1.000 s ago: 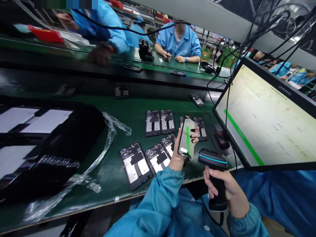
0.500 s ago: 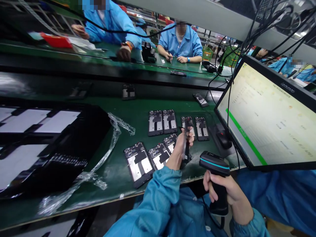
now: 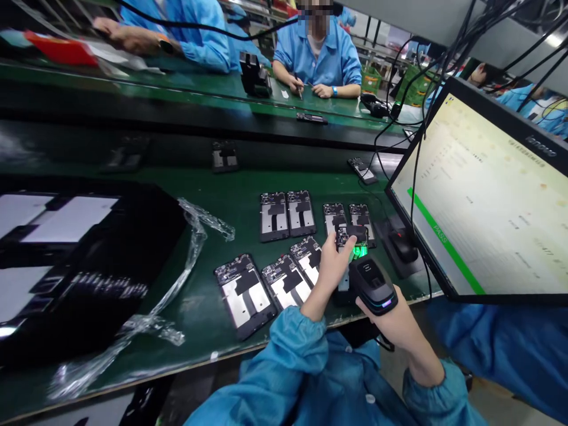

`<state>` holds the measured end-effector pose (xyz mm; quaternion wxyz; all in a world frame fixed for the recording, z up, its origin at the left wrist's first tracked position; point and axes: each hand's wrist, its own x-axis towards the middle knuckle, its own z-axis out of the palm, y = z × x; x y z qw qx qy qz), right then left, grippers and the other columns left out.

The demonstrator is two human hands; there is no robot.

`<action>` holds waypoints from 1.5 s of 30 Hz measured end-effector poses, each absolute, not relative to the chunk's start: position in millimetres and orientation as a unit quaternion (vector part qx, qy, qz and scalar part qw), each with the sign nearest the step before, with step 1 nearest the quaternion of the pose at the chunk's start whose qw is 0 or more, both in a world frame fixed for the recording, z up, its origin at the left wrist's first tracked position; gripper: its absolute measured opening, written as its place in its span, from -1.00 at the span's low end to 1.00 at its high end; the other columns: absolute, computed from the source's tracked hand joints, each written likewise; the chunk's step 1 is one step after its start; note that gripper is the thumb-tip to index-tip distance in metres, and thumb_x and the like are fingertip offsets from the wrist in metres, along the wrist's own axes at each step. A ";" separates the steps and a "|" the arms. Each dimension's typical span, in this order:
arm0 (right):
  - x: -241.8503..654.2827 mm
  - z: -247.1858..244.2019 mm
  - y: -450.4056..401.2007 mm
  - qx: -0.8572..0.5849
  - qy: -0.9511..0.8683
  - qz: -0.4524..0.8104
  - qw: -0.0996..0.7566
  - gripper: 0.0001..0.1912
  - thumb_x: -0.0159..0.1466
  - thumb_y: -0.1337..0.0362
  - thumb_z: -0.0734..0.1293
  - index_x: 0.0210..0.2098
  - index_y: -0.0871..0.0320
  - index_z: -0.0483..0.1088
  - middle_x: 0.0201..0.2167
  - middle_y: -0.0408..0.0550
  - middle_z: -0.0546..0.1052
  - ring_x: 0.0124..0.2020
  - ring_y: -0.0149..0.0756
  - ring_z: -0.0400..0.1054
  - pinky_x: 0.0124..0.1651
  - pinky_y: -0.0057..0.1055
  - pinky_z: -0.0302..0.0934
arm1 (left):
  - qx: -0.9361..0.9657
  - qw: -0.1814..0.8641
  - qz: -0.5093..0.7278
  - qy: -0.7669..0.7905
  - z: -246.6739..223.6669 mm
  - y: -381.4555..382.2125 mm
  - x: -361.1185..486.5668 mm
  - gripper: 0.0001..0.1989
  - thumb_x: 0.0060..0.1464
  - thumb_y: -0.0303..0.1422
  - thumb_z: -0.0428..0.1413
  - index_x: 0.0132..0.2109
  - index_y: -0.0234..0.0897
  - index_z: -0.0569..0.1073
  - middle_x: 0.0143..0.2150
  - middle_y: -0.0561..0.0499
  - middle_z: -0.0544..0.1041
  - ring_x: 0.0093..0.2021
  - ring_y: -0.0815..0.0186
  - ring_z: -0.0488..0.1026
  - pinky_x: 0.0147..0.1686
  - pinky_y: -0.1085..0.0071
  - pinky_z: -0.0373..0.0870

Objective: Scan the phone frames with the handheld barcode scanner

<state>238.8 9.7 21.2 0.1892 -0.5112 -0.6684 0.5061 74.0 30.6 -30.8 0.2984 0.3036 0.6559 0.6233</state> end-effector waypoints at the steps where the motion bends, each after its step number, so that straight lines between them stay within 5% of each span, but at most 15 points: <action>1: 239.2 20.6 10.3 -0.515 -0.665 0.507 0.188 -0.63 0.07 0.08 0.48 -0.24 0.19 0.42 -0.66 -0.19 0.45 -0.49 -0.16 0.42 -0.35 -0.24 0.36 | 0.302 0.294 0.626 0.656 -32.6 31.3 73.7 -0.66 0.12 -0.06 0.15 -0.27 -0.28 0.39 -0.34 0.04 0.48 -0.31 0.30 0.38 -0.28 0.44 0.26; 7: 243.2 26.6 5.7 -0.444 -0.686 0.550 0.174 -0.74 0.09 0.23 0.49 -0.27 0.17 0.43 -0.47 -0.08 0.55 -0.33 -0.15 0.45 -0.23 -0.26 0.38 | 0.260 0.302 0.657 0.640 -40.9 33.4 68.7 -0.57 0.24 0.02 -0.03 -0.35 -0.25 0.36 -0.36 -0.01 0.43 -0.26 0.25 0.36 -0.22 0.39 0.23; 12: 222.2 40.3 5.3 -0.409 -0.710 0.540 0.192 -0.81 0.10 0.37 0.44 -0.27 0.17 0.44 -0.38 -0.07 0.57 -0.34 -0.19 0.43 -0.29 -0.33 0.36 | 0.288 0.255 0.643 0.662 -37.3 27.1 70.6 -0.60 0.31 -0.09 -0.08 -0.43 -0.21 0.23 -0.50 0.09 0.24 -0.45 0.33 0.18 -0.38 0.39 0.09; 20: 200.2 45.9 15.0 -0.437 -0.689 0.545 0.195 -0.73 0.10 0.22 0.48 -0.24 0.21 0.45 -0.33 0.02 0.58 -0.30 -0.15 0.45 -0.21 -0.26 0.38 | 0.250 0.290 0.669 0.637 -34.8 26.3 68.3 -0.63 0.32 -0.14 -0.10 -0.43 -0.21 0.14 -0.51 0.13 0.17 -0.46 0.37 0.14 -0.41 0.44 0.06; 32: 222.7 57.8 4.6 -0.462 -0.694 0.518 0.192 -0.71 0.12 0.04 0.46 -0.37 0.12 0.41 -0.64 -0.14 0.43 -0.45 -0.15 0.41 -0.39 -0.28 0.33 | 0.281 0.152 0.613 0.723 -31.0 20.2 67.3 -0.67 0.27 -0.21 -0.02 -0.43 -0.19 0.11 -0.57 0.14 0.17 -0.53 0.37 0.13 -0.44 0.42 0.01; 45: 262.7 48.8 -14.1 -0.477 -0.653 0.544 0.222 -0.65 0.06 -0.04 0.51 -0.46 0.10 0.44 -0.70 -0.17 0.40 -0.56 -0.22 0.34 -0.45 -0.28 0.33 | 0.310 0.061 0.594 0.740 -23.8 19.3 74.4 -0.83 0.22 -0.27 0.02 -0.34 -0.19 0.26 -0.48 0.07 0.38 -0.47 0.33 0.30 -0.40 0.44 0.12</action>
